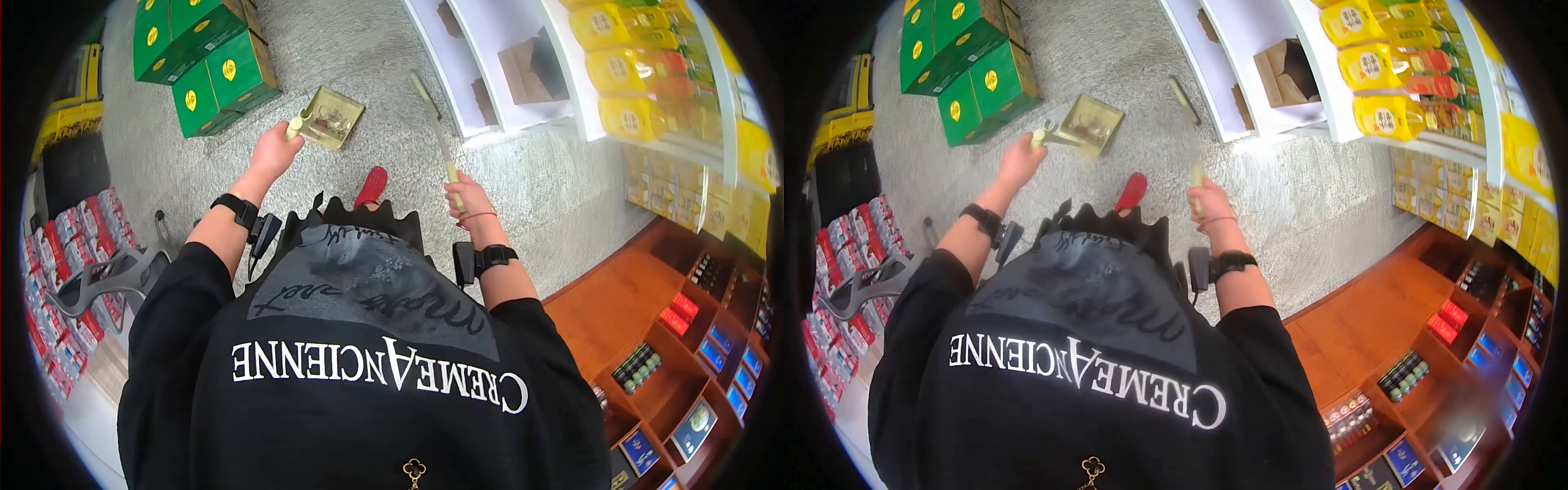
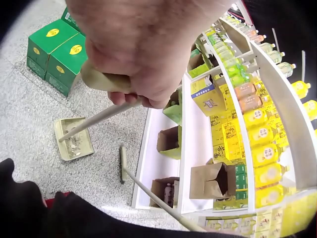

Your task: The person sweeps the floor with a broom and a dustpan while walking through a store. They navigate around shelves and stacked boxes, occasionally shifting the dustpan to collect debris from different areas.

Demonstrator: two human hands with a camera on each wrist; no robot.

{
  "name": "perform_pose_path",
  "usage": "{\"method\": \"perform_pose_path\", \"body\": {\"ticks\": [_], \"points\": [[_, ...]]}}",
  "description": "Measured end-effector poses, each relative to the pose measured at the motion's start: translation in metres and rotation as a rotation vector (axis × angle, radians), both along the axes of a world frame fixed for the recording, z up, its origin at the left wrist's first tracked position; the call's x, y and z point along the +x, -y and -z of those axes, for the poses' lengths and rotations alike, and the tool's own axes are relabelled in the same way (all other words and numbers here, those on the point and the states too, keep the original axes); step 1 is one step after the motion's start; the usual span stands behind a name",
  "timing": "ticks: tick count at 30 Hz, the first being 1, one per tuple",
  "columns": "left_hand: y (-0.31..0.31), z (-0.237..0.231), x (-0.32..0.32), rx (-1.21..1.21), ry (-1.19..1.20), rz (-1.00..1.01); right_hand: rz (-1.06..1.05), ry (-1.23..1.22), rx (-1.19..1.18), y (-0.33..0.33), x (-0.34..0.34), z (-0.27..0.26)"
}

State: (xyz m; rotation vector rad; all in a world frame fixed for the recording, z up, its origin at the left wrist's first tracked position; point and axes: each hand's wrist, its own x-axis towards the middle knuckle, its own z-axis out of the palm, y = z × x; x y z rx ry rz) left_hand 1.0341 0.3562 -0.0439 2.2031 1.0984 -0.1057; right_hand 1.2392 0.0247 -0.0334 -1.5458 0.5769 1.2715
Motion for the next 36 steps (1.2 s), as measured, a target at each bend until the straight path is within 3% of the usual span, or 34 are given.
{"method": "perform_pose_path", "body": {"ticks": [2,9,14,19,23,27,32,33,36], "points": [[-0.004,-0.004,0.014,-0.052,-0.040,0.002,-0.222,-0.009,0.014,-0.025,0.007,0.002],[-0.027,-0.004,0.044,-0.090,-0.046,-0.114,-0.524,-0.036,0.077,-0.080,0.045,-0.051],[-0.069,-0.008,0.051,-0.144,-0.011,-0.096,-0.464,-0.010,0.068,-0.110,0.092,-0.076],[-0.148,0.003,0.080,-0.108,0.068,-0.101,-0.403,0.118,0.001,-0.193,0.134,-0.079],[-0.221,0.013,0.100,-0.132,0.112,-0.100,-0.338,0.257,-0.100,-0.281,0.157,-0.059],[-0.277,0.015,0.108,-0.201,0.091,-0.102,-0.274,0.139,-0.052,-0.356,0.178,-0.024],[-0.317,0.015,0.110,-0.238,0.034,-0.072,-0.369,0.042,-0.112,-0.404,0.160,0.009],[-0.322,0.017,0.110,-0.245,0.032,-0.071,-0.473,0.021,-0.121,-0.404,0.152,0.010],[-0.334,0.019,0.109,-0.230,-0.008,-0.040,-0.617,0.000,-0.123,-0.408,0.136,-0.019]]}}
